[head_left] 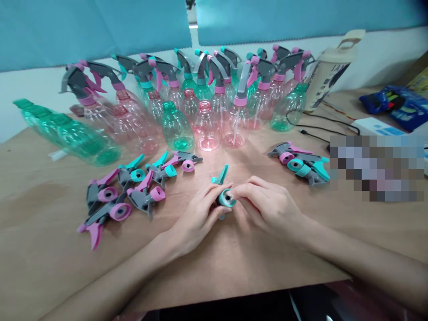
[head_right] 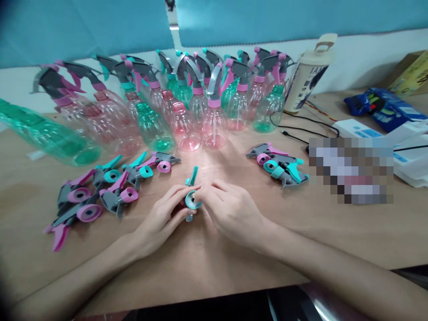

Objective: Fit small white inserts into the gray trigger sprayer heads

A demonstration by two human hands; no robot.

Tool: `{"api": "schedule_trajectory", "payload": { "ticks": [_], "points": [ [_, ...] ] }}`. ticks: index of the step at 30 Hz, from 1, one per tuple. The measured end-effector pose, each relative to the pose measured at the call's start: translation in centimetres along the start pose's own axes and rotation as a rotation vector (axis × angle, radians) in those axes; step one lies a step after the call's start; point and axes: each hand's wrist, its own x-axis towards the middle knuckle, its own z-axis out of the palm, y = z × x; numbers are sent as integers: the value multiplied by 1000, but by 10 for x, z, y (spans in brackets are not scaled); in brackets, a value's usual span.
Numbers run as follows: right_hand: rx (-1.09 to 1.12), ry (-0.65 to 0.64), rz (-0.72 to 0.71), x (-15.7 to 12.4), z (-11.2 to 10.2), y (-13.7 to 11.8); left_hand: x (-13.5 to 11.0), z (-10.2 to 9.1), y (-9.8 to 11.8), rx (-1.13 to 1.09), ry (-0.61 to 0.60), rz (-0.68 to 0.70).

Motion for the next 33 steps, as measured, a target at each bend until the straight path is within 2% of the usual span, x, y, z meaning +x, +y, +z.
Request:
{"api": "schedule_trajectory", "payload": {
  "ticks": [5,9,12,18,26,33],
  "points": [
    [39,-7,41,-3,2,-2,-1,0,0,31,11,29],
    [173,-59,-20,-1,4,5,-1,-1,-1,46,1,45],
    [190,-83,-73,2,3,8,0,-2,-2,52,-19,84],
    [187,-132,-43,6,-6,8,2,-3,-5,82,-34,170],
    [330,-156,-111,7,-7,8,2,-1,-7,30,-27,158],
    [310,-129,-129,7,-7,8,1,-2,-8,15,-9,126]
  ]
}}
